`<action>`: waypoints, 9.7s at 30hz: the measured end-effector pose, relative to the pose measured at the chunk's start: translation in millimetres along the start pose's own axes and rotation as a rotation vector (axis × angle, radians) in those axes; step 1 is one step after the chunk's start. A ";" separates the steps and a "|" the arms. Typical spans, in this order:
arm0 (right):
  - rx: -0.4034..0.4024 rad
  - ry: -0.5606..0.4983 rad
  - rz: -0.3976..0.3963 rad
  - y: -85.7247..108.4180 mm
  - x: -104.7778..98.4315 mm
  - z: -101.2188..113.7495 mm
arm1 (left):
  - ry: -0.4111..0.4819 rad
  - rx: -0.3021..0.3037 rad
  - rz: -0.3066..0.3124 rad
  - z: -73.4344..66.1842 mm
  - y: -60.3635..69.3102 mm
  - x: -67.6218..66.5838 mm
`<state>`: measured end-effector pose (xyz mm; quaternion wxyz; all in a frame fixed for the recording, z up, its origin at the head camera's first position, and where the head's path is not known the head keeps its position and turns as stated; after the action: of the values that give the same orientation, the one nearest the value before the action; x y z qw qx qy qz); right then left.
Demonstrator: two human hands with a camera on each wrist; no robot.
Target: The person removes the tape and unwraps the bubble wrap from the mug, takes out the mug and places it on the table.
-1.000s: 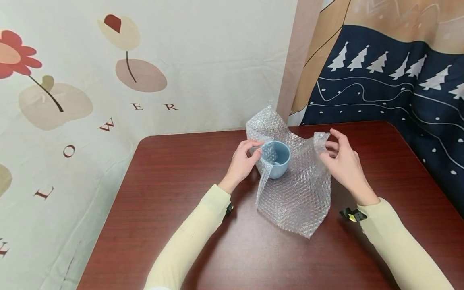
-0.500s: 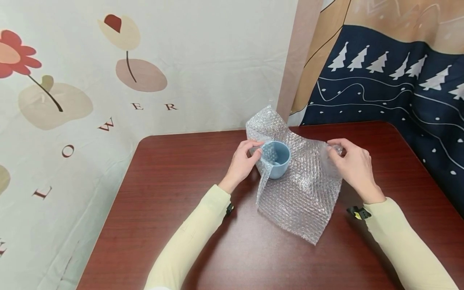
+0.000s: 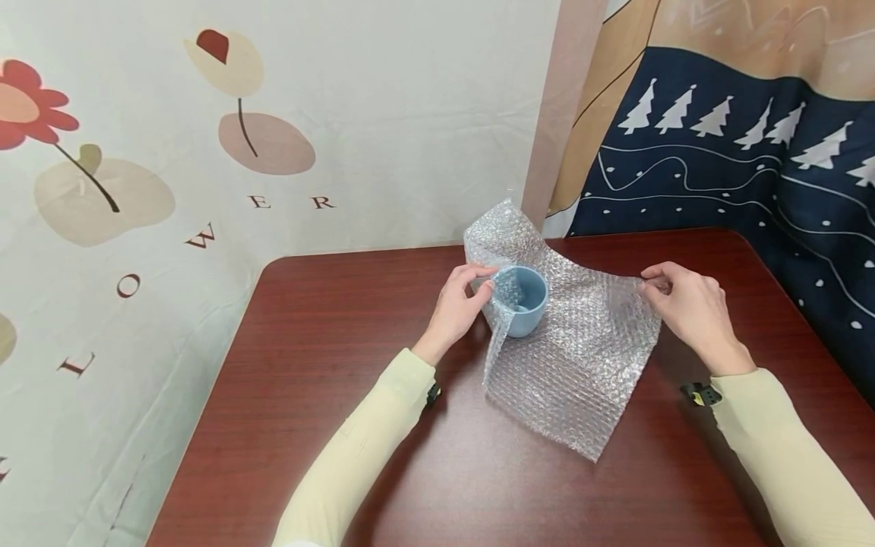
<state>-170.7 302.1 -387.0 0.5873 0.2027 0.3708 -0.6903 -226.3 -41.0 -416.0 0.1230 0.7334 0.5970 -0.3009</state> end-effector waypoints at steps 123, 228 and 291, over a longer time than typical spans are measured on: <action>0.021 -0.540 0.429 1.5 106.6 57.9 | 0.079 0.014 0.041 3.9 1.9 2.7; 0.029 -0.542 0.477 -0.6 104.9 57.1 | 0.023 -0.274 -0.160 40.1 52.5 -60.9; 0.047 -0.537 0.473 -2.1 107.0 53.2 | -0.733 0.030 0.192 86.0 49.7 -87.3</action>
<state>-188.8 191.5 -428.8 0.8025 0.1080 0.1300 -0.5722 -213.6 -170.2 -441.4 0.3453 0.6314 0.4372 -0.5394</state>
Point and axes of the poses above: each hand's wrist, its own y-axis away from the middle knuckle, its own x-axis out of the palm, z = x × y, the point moved 3 cm from there along -y, towards the middle knuckle, and after that the axes turned 9 degrees about -y, right-handed, at the moved point
